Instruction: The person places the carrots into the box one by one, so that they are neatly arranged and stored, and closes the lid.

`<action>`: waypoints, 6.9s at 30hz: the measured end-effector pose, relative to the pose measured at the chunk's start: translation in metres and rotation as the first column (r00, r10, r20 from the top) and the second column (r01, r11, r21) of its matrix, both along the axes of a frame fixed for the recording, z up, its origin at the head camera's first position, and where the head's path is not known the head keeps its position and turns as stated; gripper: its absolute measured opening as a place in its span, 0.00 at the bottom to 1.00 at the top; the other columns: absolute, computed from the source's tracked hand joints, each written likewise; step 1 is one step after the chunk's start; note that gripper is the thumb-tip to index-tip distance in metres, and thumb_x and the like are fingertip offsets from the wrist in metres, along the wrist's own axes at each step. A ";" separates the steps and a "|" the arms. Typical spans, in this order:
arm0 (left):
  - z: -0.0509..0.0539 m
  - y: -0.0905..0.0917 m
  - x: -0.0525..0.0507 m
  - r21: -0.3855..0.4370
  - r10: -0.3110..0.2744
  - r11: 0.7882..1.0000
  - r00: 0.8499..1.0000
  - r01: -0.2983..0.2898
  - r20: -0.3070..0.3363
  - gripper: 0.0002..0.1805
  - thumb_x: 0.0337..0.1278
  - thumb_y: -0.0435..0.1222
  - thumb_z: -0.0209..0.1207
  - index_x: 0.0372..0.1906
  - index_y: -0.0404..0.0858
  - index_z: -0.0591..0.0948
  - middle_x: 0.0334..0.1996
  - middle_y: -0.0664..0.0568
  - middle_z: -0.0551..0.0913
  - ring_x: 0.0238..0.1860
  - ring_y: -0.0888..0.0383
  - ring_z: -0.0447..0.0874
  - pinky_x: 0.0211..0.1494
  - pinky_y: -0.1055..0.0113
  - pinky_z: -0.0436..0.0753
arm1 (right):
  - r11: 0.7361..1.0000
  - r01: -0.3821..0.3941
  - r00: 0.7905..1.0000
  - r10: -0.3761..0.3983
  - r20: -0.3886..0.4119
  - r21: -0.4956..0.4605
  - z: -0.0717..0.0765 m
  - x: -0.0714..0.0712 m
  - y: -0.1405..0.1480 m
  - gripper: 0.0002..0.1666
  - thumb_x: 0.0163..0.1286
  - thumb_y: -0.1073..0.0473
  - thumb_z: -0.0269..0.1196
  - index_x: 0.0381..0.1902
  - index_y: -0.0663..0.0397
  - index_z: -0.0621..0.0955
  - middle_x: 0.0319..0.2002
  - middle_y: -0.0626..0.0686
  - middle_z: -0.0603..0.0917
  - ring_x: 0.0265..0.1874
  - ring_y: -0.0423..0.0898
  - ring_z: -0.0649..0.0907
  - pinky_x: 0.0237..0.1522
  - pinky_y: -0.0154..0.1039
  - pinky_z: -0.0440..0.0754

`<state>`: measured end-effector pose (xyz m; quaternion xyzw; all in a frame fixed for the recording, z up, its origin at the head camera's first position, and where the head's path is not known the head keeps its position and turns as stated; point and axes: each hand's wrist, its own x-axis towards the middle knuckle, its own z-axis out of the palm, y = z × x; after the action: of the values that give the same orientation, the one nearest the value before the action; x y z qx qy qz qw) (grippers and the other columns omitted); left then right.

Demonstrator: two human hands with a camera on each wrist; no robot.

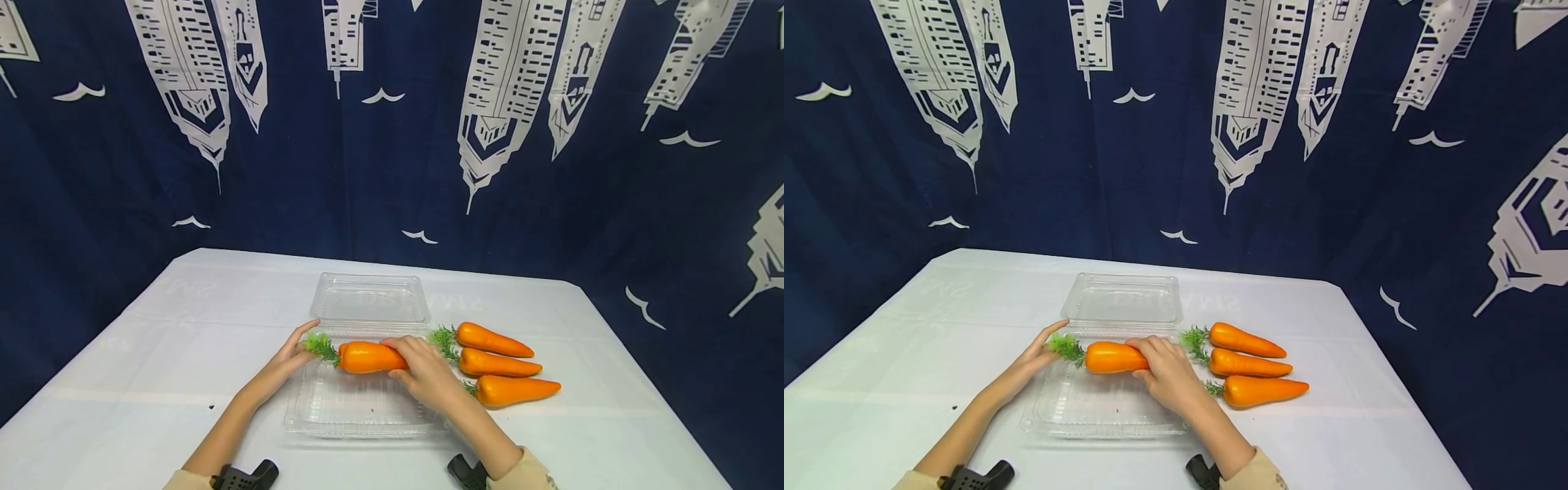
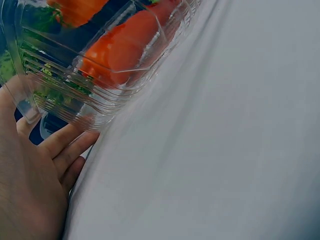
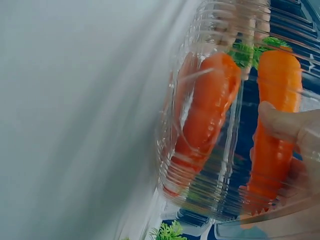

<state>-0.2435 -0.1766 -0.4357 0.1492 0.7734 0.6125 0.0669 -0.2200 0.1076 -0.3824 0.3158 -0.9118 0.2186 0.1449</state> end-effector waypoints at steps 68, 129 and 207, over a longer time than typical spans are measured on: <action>-0.003 0.001 -0.004 -0.032 0.048 0.998 0.997 -0.050 -0.065 0.25 0.70 0.51 0.26 0.68 0.52 0.57 0.70 0.45 0.52 0.67 0.37 0.54 0.68 0.38 0.48 | 0.960 -0.030 0.995 0.002 0.098 0.278 -0.006 -0.004 -0.008 0.20 0.60 0.53 0.62 0.51 0.43 0.78 0.44 0.45 0.78 0.41 0.44 0.78 0.40 0.43 0.79; -0.001 0.003 -0.002 -0.002 0.053 0.999 0.998 -0.053 -0.039 0.25 0.69 0.51 0.33 0.68 0.52 0.57 0.71 0.46 0.52 0.71 0.42 0.46 0.68 0.38 0.45 | 0.992 0.120 0.993 -0.120 0.012 -0.037 0.017 0.020 0.052 0.15 0.59 0.56 0.64 0.45 0.39 0.80 0.43 0.37 0.80 0.47 0.41 0.78 0.53 0.47 0.73; -0.002 0.004 -0.002 -0.006 0.062 0.998 0.998 -0.062 -0.010 0.25 0.66 0.50 0.41 0.67 0.57 0.56 0.70 0.48 0.52 0.68 0.40 0.55 0.66 0.35 0.49 | 0.929 0.369 0.895 -0.362 0.262 0.022 -0.007 0.025 0.199 0.28 0.56 0.42 0.63 0.53 0.46 0.75 0.53 0.55 0.77 0.52 0.57 0.74 0.49 0.57 0.65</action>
<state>-0.2454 -0.1726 -0.4374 0.1281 0.7799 0.6110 0.0446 -0.1945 0.3064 -0.3899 0.1054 -0.9628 0.2400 0.0661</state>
